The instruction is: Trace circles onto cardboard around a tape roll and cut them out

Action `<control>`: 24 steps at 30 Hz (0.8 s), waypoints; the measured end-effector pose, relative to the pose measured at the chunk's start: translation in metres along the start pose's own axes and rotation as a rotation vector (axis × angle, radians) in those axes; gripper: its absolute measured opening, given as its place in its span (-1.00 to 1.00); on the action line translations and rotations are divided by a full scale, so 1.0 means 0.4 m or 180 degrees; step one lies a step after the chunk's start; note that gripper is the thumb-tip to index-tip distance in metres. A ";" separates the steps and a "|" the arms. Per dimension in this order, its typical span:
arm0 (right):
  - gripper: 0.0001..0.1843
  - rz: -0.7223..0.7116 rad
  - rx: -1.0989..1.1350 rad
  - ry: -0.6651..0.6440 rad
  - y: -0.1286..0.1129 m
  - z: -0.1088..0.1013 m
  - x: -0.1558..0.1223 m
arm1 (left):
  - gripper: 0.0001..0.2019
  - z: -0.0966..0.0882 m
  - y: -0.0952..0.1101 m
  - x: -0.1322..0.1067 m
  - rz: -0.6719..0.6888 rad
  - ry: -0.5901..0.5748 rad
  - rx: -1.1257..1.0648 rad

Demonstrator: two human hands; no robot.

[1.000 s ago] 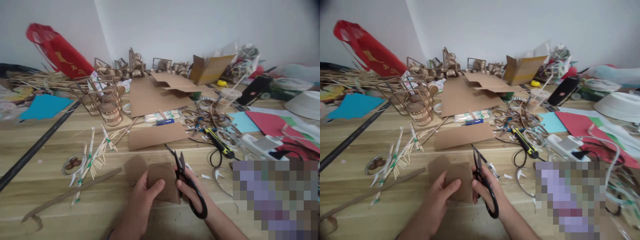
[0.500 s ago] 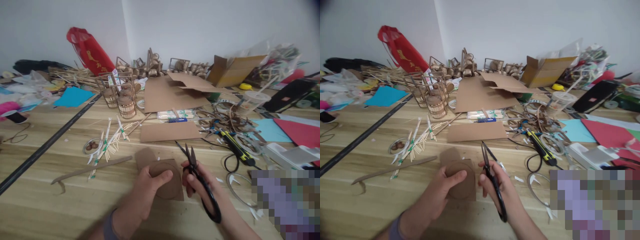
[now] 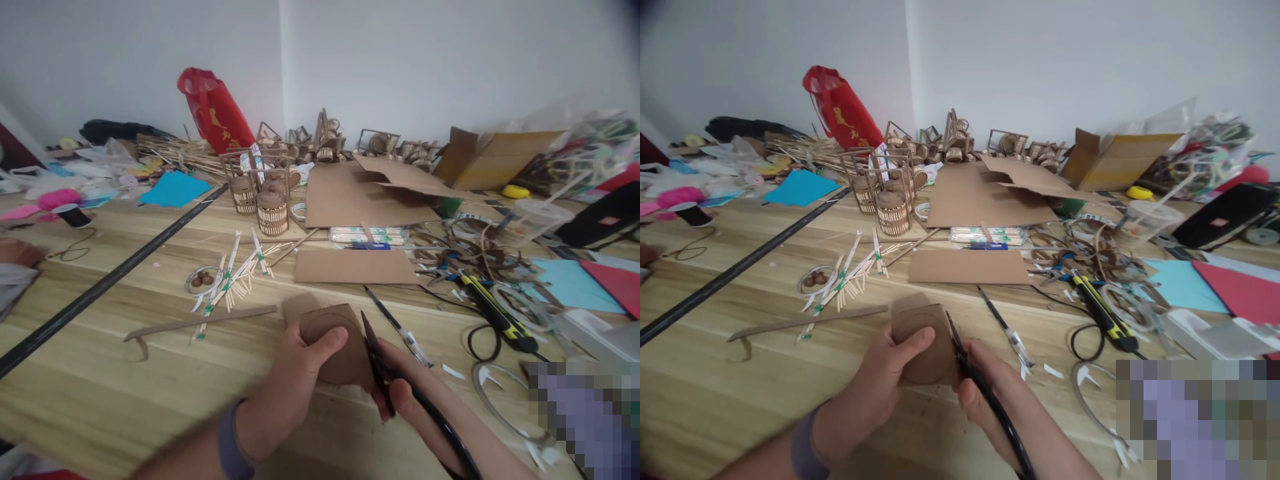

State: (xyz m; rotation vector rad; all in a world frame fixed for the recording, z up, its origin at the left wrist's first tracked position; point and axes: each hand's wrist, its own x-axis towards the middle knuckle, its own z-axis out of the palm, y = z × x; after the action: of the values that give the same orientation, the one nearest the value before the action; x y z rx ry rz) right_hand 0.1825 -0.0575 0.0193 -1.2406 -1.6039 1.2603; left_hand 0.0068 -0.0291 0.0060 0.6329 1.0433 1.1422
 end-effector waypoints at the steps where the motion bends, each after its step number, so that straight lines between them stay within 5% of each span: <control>1: -0.15 0.0059 0.0102 -0.0036 -0.004 0.004 -0.004 | -0.53 -0.001 -0.003 0.000 -0.0006 0.0021 0.0012; 14: -0.21 0.0159 0.0208 -0.0050 0.003 0.008 -0.023 | -0.51 0.004 -0.013 -0.004 -0.0109 0.0076 -0.0012; 24: -0.15 0.0013 0.0059 -0.0545 0.039 -0.003 -0.007 | -0.57 0.003 -0.011 -0.012 -0.0170 -0.0140 -0.0212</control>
State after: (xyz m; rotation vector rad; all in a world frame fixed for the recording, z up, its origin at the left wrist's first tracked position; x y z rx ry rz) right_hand 0.1881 -0.0592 0.0047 -1.1510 -1.7065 1.4130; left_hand 0.0094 -0.0349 0.0043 0.5717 0.9753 1.1074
